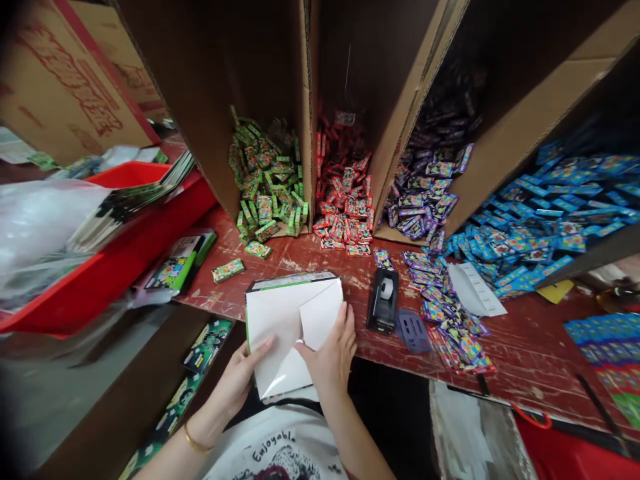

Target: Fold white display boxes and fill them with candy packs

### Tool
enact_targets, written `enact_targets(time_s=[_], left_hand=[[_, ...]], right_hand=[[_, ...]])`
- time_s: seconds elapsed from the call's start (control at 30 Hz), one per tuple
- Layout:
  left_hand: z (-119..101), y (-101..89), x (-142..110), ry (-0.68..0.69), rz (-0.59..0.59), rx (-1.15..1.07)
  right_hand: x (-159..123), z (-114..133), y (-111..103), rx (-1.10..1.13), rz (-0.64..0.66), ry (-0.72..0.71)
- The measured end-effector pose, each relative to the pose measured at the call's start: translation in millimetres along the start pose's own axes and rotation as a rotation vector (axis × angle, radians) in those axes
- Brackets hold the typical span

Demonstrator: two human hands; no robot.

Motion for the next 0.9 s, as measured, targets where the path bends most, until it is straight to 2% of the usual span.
enact_targets(time_s=[0.17, 0.27, 0.43, 0.57, 0.67, 0.8, 0.83, 0.9], left_hand=[[-4, -16.9, 7, -0.144, 0.043, -0.098], [-6, -16.5, 8, -0.140, 0.056, -0.068], [2, -15.3, 9, -0.129, -0.016, -0.054], [5, -14.7, 8, -0.166, 0.039, -0.071], [3, -10.6, 3, -0.134, 0.043, -0.052], [-9, -18.9, -1, 0.050, -0.194, 0.155], [-17, -24.7, 0, 0.091, -0.256, 0.210], [-38, -37.8, 3, 0.142, -0.347, 0.262]], right_hand=[[-1, 11, 2, -0.047, 0.028, -0.074], [-3, 13, 0, -0.042, 0.056, -0.039], [-6, 7, 7, -0.151, 0.082, -0.060], [-8, 6, 9, -0.115, 0.081, -0.053], [-5, 1, -2, 0.074, 0.144, 0.022], [11, -19, -39, 0.700, 0.448, 0.171], [15, -24, -51, 0.807, 0.473, 0.223], [20, -29, -70, 0.880, 0.466, 0.302]])
Point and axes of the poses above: each hand's wrist, its own x-axis towards the middle knuckle, its own y-axis out of the palm, z = x × y, the point moved 2 cm from there along x, towards the middle knuckle, and after that the axes turned 3 degrees about x, right-handed, at the moved point
